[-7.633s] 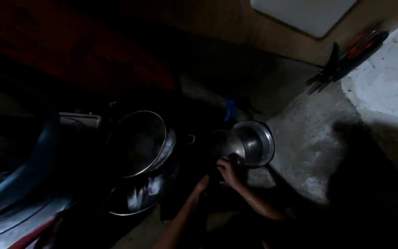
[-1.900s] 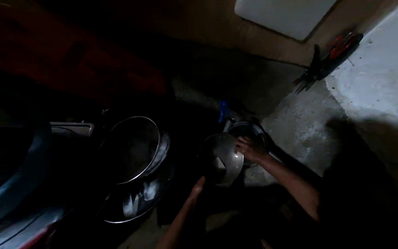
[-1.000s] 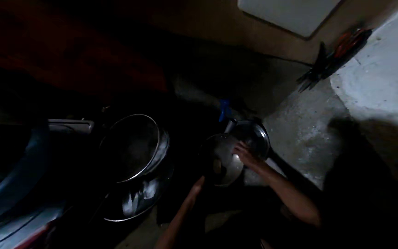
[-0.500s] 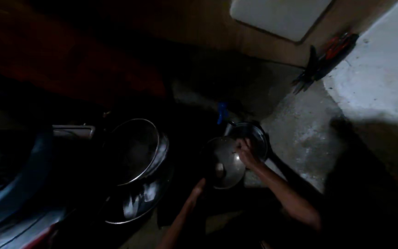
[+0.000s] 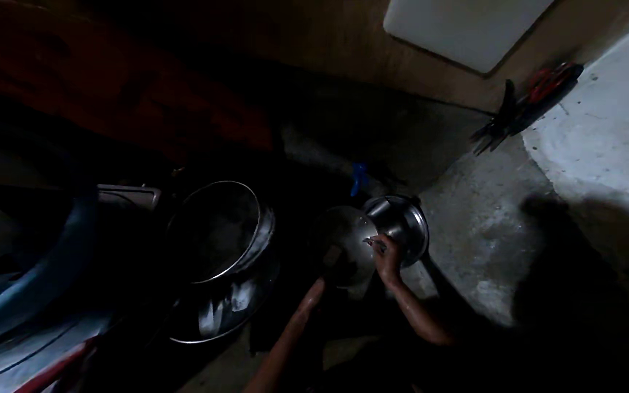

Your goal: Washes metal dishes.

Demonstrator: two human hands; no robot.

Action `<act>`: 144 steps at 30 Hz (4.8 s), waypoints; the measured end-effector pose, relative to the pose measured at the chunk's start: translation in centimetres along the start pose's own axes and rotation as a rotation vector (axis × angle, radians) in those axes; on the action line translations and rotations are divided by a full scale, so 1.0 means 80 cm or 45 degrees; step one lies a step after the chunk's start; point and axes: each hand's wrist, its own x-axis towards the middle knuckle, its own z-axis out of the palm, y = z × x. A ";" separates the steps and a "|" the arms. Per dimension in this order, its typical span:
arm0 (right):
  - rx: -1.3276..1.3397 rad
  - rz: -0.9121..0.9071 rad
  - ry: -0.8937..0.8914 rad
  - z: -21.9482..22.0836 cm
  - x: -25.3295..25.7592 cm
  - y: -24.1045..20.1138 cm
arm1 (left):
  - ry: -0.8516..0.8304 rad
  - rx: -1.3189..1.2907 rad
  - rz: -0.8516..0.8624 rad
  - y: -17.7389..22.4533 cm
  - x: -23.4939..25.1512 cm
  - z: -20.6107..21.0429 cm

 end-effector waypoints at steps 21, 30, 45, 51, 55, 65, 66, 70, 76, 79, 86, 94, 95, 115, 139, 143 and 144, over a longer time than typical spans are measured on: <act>-0.683 -0.787 -0.548 -0.054 0.029 0.004 | 0.030 0.427 -0.176 0.011 0.004 0.007; -0.610 -0.522 -0.780 -0.041 0.013 -0.009 | 0.035 0.436 -0.056 0.000 -0.003 0.004; -0.744 -0.783 -0.651 -0.062 0.037 0.003 | 0.044 0.456 -0.054 0.003 -0.001 0.006; -0.522 -0.580 -0.630 -0.017 -0.024 0.003 | 0.062 0.425 -0.043 0.005 -0.006 0.004; -0.258 -0.528 -0.524 0.010 -0.062 -0.008 | 0.141 0.202 -0.078 -0.009 -0.007 0.002; -0.540 -0.474 -0.569 -0.006 -0.018 0.005 | 0.145 0.026 -0.143 -0.016 0.006 0.008; -0.435 -0.417 -0.570 0.005 -0.036 -0.001 | 0.163 -0.047 -0.163 -0.021 0.005 0.006; -0.501 -0.440 -0.537 -0.004 -0.022 -0.002 | 0.147 0.043 -0.152 -0.023 0.003 0.001; -0.356 -0.142 -0.122 -0.030 0.046 -0.019 | -0.021 0.041 -0.148 0.003 0.013 0.004; -0.329 0.055 -0.298 -0.039 0.054 -0.038 | -0.056 -0.435 -0.124 0.001 0.011 0.010; -0.421 0.037 -0.491 -0.069 0.077 -0.054 | -0.236 -0.866 -0.056 -0.005 0.017 0.004; -0.609 -0.286 -0.838 -0.074 0.093 -0.081 | -0.132 -0.710 -0.071 0.006 0.012 0.004; -0.638 -0.342 -0.886 -0.069 0.095 -0.084 | -0.128 -0.655 -0.105 0.009 0.011 0.005; -0.643 -0.313 -0.136 -0.011 0.003 -0.041 | -0.065 -0.044 -0.154 0.001 0.016 0.010; -0.445 -0.167 -0.321 0.048 0.033 -0.077 | 0.014 -0.033 -0.154 -0.014 0.023 -0.002; -0.182 -0.213 -0.485 0.066 -0.017 -0.106 | -0.077 -0.048 -0.069 -0.013 0.026 -0.003; -0.181 -0.187 -0.511 0.061 -0.017 -0.109 | -0.068 0.023 -0.082 -0.011 0.022 -0.002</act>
